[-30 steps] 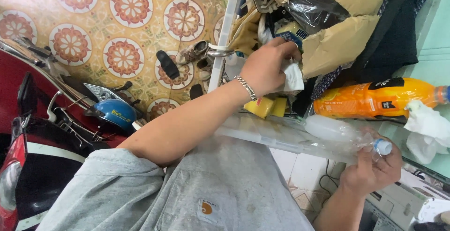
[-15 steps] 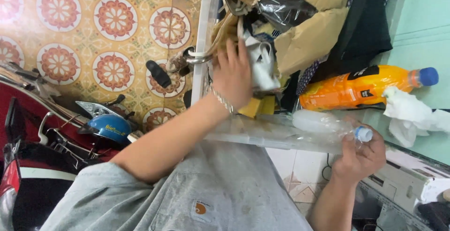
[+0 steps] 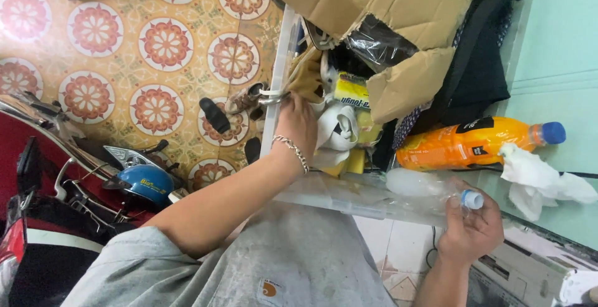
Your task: The person uses a small brush to clean the upper of a black slip-on shoe, then sets the shoe aside and rearranges items on a cluttered workbench, including a plastic bottle, a yellow sponge, and a white cloth.
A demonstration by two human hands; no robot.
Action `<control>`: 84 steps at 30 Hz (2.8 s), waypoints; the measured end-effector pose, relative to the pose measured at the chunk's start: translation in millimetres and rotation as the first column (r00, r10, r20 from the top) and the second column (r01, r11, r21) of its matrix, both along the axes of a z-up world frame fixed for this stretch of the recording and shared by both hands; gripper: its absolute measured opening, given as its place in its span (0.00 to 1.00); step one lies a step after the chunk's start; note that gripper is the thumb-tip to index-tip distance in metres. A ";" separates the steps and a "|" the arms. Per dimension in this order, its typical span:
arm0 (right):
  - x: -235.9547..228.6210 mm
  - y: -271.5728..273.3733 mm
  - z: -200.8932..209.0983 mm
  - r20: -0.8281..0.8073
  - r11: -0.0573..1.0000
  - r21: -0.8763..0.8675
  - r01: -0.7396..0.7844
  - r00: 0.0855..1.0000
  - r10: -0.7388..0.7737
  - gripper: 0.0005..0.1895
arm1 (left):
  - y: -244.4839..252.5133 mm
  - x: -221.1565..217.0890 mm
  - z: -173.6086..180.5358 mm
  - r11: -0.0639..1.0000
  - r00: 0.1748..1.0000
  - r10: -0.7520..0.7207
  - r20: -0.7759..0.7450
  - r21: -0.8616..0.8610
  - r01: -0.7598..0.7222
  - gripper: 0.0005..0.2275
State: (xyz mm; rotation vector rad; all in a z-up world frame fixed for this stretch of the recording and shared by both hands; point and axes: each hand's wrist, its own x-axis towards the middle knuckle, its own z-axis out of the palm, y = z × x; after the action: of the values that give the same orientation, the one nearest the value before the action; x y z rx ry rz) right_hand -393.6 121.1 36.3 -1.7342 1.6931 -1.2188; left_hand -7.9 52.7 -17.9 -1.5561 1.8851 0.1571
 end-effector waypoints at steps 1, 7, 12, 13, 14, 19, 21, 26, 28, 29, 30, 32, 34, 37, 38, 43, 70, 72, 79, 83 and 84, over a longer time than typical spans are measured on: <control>-0.9 0.1 0.1 0.002 1.000 -0.004 -0.002 1.000 0.002 0.17 | 0.9 -2.7 14.0 1.000 1.000 0.002 0.002 -0.004 -0.002 0.33; -6.1 -1.5 -3.1 -0.074 0.998 -0.036 -0.057 0.996 0.054 0.14 | 53.9 -61.1 0.0 0.999 0.933 0.053 -0.357 0.006 -0.054 0.29; -8.5 -1.8 -7.3 -0.067 0.996 -0.046 -0.073 0.995 0.070 0.19 | 41.6 -61.9 0.7 0.961 0.776 0.001 -0.631 0.215 0.174 0.13; -8.0 -1.9 -7.1 -0.069 0.996 -0.046 -0.075 0.995 0.072 0.19 | 39.2 -60.1 -2.2 0.961 0.774 0.002 -0.633 0.215 0.173 0.13; -7.8 -2.1 -6.7 -0.066 0.997 -0.029 -0.066 0.996 0.064 0.18 | 36.5 -58.7 -4.9 0.936 0.772 -0.004 -0.635 0.268 0.226 0.18; -0.6 0.2 1.6 -0.164 0.998 -0.043 -0.052 0.986 0.044 0.16 | 26.9 -53.9 -1.5 0.895 0.760 0.053 -0.648 0.369 0.252 0.23; 5.8 -0.2 6.1 -0.171 1.000 0.018 0.024 0.985 -0.021 0.14 | 25.9 -51.9 2.7 0.912 0.770 0.006 -0.638 0.319 0.257 0.14; 8.4 -2.5 4.4 -0.127 0.995 0.062 0.078 0.989 -0.069 0.16 | 29.5 -46.5 -0.8 0.946 0.799 -0.086 -0.594 0.203 0.253 0.21; 17.5 -3.7 12.6 -0.067 0.994 0.079 0.081 0.995 -0.076 0.17 | 23.9 -43.6 11.5 0.961 0.810 -0.102 -0.578 0.153 0.230 0.23; 21.2 -4.0 15.8 -0.061 0.995 0.079 0.061 0.997 -0.056 0.17 | 18.4 -41.3 23.9 0.974 0.832 0.018 -0.554 0.197 0.110 0.30; 24.4 -4.5 18.6 -0.055 0.996 0.080 0.040 0.998 -0.036 0.18 | 12.9 -39.5 35.9 0.972 0.839 0.139 -0.525 0.236 -0.014 0.38; 28.6 -3.9 20.7 -0.074 0.998 0.051 0.043 0.996 -0.039 0.18 | 20.2 -39.2 6.9 0.997 0.852 0.062 -0.519 -0.010 -0.079 0.45; 32.4 5.3 12.1 -0.101 0.998 0.029 0.053 0.994 -0.050 0.18 | 26.8 -35.9 10.5 0.959 0.859 -0.017 -0.511 -0.252 -0.131 0.54; 58.8 11.4 3.6 0.029 0.996 -0.069 -0.052 0.998 0.054 0.26 | 32.0 -27.5 54.1 0.894 0.478 -0.266 -0.837 -0.399 -0.202 0.27; 78.9 10.0 17.6 0.009 0.979 -0.142 -0.146 0.989 0.149 0.24 | 33.5 -28.9 62.8 0.948 0.157 -0.265 -0.951 -0.287 -0.135 0.39; 161.9 1.1 67.0 0.180 0.923 -0.242 -0.299 0.921 0.346 0.18 | 41.0 -25.7 73.6 0.985 -0.144 -0.152 -0.978 -0.138 -0.103 0.51; 164.1 -4.1 -16.8 0.111 0.981 -0.171 -0.095 0.987 0.115 0.21 | -128.5 158.2 141.5 0.494 0.118 -0.380 -0.918 -0.309 -0.813 0.12; 167.4 -7.7 -11.1 0.167 0.957 -0.266 -0.117 0.972 0.166 0.16 | -201.0 188.2 133.0 0.305 -0.002 0.364 -0.931 0.121 -0.945 0.62; 167.3 -2.6 -4.3 0.036 0.962 -0.238 -0.134 0.989 0.147 0.15 | -180.5 195.8 204.0 0.356 -0.655 0.524 -0.545 0.839 -0.412 0.43; 177.4 -1.5 6.9 -0.011 0.964 -0.251 -0.093 0.996 0.093 0.13 | -167.4 207.3 186.5 0.435 -0.736 0.456 -0.500 0.847 -0.306 0.33; 180.6 -1.4 10.5 -0.019 0.963 -0.257 -0.077 0.997 0.075 0.15 | -159.8 207.9 187.2 0.446 -0.780 0.406 -0.476 0.848 -0.286 0.29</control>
State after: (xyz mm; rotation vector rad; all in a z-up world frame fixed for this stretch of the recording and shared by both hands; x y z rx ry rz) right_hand -213.0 119.7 46.8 -1.9372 1.5116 -1.4501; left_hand 200.0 -107.1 169.3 -2.3958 0.8747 3.2203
